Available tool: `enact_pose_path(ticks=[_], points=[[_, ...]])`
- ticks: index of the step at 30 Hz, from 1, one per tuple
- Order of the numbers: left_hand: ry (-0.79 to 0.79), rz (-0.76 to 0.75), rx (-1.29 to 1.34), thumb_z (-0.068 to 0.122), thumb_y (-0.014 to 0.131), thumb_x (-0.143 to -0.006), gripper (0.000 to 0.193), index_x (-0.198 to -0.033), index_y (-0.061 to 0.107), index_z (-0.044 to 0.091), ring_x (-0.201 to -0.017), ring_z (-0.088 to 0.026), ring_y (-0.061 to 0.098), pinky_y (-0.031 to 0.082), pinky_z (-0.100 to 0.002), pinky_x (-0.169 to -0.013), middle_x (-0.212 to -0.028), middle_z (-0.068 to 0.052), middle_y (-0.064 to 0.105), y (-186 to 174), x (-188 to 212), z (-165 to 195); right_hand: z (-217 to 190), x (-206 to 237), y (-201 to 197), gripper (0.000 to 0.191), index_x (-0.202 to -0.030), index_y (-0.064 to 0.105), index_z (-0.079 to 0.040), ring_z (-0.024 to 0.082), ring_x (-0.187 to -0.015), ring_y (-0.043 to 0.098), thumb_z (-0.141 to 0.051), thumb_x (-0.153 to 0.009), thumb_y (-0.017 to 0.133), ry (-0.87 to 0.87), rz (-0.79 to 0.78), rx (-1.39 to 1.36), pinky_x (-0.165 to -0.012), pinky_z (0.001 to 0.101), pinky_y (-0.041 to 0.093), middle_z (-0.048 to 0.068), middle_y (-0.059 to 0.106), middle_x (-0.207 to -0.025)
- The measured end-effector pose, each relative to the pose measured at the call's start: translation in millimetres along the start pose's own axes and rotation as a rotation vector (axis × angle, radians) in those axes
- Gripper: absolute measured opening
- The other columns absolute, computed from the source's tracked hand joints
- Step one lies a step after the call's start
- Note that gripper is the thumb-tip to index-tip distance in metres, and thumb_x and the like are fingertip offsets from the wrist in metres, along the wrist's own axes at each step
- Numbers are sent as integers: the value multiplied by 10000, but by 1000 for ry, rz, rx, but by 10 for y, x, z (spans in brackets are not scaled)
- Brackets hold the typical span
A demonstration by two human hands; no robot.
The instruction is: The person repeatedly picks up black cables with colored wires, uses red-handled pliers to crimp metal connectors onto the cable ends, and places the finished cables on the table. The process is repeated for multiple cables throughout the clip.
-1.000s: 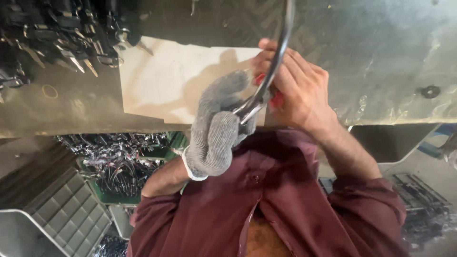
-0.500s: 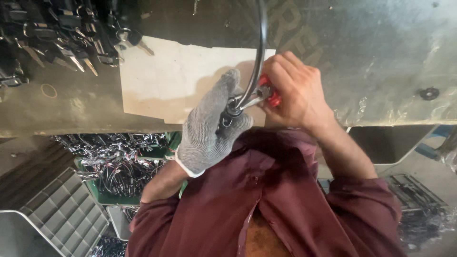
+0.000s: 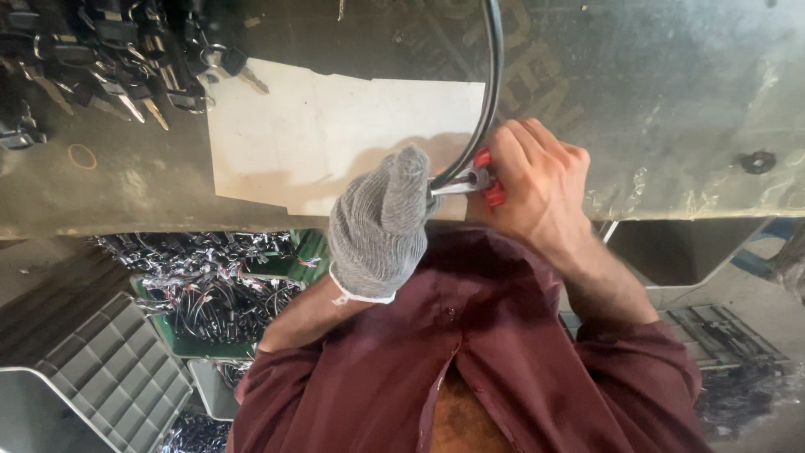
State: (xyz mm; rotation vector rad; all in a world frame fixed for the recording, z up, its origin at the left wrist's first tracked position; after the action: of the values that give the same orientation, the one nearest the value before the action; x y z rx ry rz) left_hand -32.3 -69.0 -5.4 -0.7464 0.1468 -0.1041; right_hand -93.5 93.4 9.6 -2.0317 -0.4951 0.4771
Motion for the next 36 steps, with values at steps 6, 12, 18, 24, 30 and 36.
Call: enact_pose_path(ticks=[6,12,18,24,30,36], points=[[175,146,-206,84,747,-966,640,-1519,428,48,-987,-366,654,542,-491,-788,-1224,-161,649,-44,10,47,-40,57,72,380,-901,520,-54,242,-734,592,-225,-851,855,101,26,-73,-587,384,461,65,557,-814],[85,56,-72,125,733,-1030,711,-1601,319,36,-1047,-322,655,549,-432,-871,-1260,-125,650,-214,-119,112,-46,-58,122,253,-875,557,-76,225,-726,622,-138,-832,799,174,3,-29,-571,387,457,36,600,-797],[-3,-368,514,223,768,-992,731,-1591,372,88,-979,-270,709,568,-366,-857,-1155,-80,705,-256,-162,133,-151,-188,23,233,-805,599,-72,236,-735,644,-102,-694,801,-117,148,-36,-658,481,470,70,665,-813],[57,-337,597,195,731,-1002,661,-1585,421,156,-1145,-292,715,593,-364,-960,-1339,-114,666,-298,-170,157,36,-242,131,464,-823,546,-36,290,-796,590,-190,-844,982,-233,57,-360,-716,418,484,103,558,-798],[-7,-231,14,282,718,-1005,594,-1511,472,91,-878,-315,656,522,-439,-745,-1089,-139,676,-289,-208,137,69,-110,190,389,-845,502,-15,321,-822,574,-119,-672,835,-60,-94,-219,-714,421,477,131,570,-844],[-95,-31,-281,259,669,-1022,562,-1507,481,48,-856,-304,649,515,-446,-747,-994,-116,660,-401,-262,-129,99,-243,216,426,-1017,574,-38,283,-765,542,-321,-921,877,43,-22,128,-657,429,457,107,559,-869]])
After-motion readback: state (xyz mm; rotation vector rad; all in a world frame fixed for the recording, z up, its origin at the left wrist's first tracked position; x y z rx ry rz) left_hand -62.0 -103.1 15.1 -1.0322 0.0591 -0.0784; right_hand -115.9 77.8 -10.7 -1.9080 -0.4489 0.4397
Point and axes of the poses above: each hand's wrist, its own x-axis away from the middle knuckle, its own y-axis out of the palm, z = x × y, the point moved 6 cm from there along -x, towards the middle knuckle
